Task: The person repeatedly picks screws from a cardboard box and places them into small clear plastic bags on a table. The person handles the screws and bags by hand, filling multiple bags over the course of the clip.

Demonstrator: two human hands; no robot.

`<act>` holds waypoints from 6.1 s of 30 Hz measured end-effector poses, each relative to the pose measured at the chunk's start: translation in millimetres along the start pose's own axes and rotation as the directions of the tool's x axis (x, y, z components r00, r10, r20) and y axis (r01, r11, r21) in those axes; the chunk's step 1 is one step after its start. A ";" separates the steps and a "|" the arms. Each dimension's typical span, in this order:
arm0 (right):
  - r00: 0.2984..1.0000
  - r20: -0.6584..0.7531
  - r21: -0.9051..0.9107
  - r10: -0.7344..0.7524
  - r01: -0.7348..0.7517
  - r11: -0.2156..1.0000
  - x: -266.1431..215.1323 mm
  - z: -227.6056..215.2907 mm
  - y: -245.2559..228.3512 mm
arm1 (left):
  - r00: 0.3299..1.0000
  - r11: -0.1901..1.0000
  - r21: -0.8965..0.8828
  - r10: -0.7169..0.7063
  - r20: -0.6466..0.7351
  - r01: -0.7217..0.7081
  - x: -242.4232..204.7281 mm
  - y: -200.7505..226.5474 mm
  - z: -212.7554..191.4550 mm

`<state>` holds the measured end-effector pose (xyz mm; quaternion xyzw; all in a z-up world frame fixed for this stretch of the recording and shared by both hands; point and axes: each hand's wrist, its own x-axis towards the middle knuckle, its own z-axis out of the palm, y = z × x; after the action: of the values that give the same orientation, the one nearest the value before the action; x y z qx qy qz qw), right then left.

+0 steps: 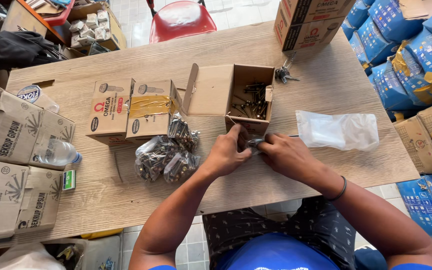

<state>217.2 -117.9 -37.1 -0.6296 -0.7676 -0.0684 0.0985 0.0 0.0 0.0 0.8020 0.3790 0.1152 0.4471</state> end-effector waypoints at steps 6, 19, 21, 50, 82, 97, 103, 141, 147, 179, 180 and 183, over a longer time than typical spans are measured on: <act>0.999 -0.021 -0.250 -0.026 0.020 0.968 2.9 -14.3 -11.8 | 0.999 0.994 -0.109 -0.023 0.027 0.026 2.3 1.3 -16.5; 0.998 0.039 0.294 -0.045 0.031 0.955 11.4 -89.9 -15.8 | 0.995 0.796 -0.605 0.033 0.097 0.032 -7.2 2.4 -19.6; 0.994 0.024 0.474 -0.108 0.084 0.876 17.7 -113.8 -12.3 | 0.993 0.749 -0.659 0.014 0.118 0.068 -8.3 2.6 -18.0; 0.813 0.561 0.007 0.155 -0.192 0.981 214.7 -79.2 13.4 | 0.998 0.884 -0.468 0.007 0.069 0.026 -8.0 4.9 -33.9; 0.908 0.418 0.116 0.027 -0.083 0.990 189.1 -130.9 30.8 | 0.997 0.882 -0.471 -0.003 0.076 0.039 -10.4 6.4 -33.1; 0.998 0.026 0.795 0.052 -0.052 0.604 46.6 -135.8 -8.3 | 0.995 0.845 -0.534 0.023 0.100 0.034 -13.5 11.2 -29.2; 0.971 0.197 0.682 0.134 -0.234 0.692 43.1 -104.8 -18.9 | 0.993 0.830 -0.556 0.028 0.117 0.042 -6.0 -1.4 -17.7; 0.907 0.404 0.137 0.115 -0.184 0.973 50.2 -51.3 -27.1 | 0.998 0.999 -0.039 0.031 0.050 -0.029 -20.2 21.1 -30.6; 0.944 0.328 0.223 0.041 -0.120 0.967 41.4 -46.1 -23.1 | 0.998 0.998 -0.063 0.020 0.052 -0.016 -13.2 10.0 -24.8; 0.977 0.212 -0.020 -0.007 0.012 1.000 32.5 -24.7 -17.7 | 0.998 0.977 -0.215 0.016 0.063 -0.002 -5.1 -3.5 -12.4; 0.976 0.214 -0.078 -0.029 0.046 0.996 32.6 -23.3 -15.9 | 0.998 0.974 -0.227 0.024 0.059 -0.010 -3.1 -5.4 -10.8; 0.971 0.219 0.052 -0.098 0.089 0.995 35.7 -45.4 -13.0 | 0.998 0.973 -0.230 0.022 0.062 -0.007 -6.4 -0.2 -19.7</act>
<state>200.6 -96.9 15.7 -0.5942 -0.8039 0.0137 0.0222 -14.8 7.9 12.1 0.7509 0.3426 0.1356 0.5481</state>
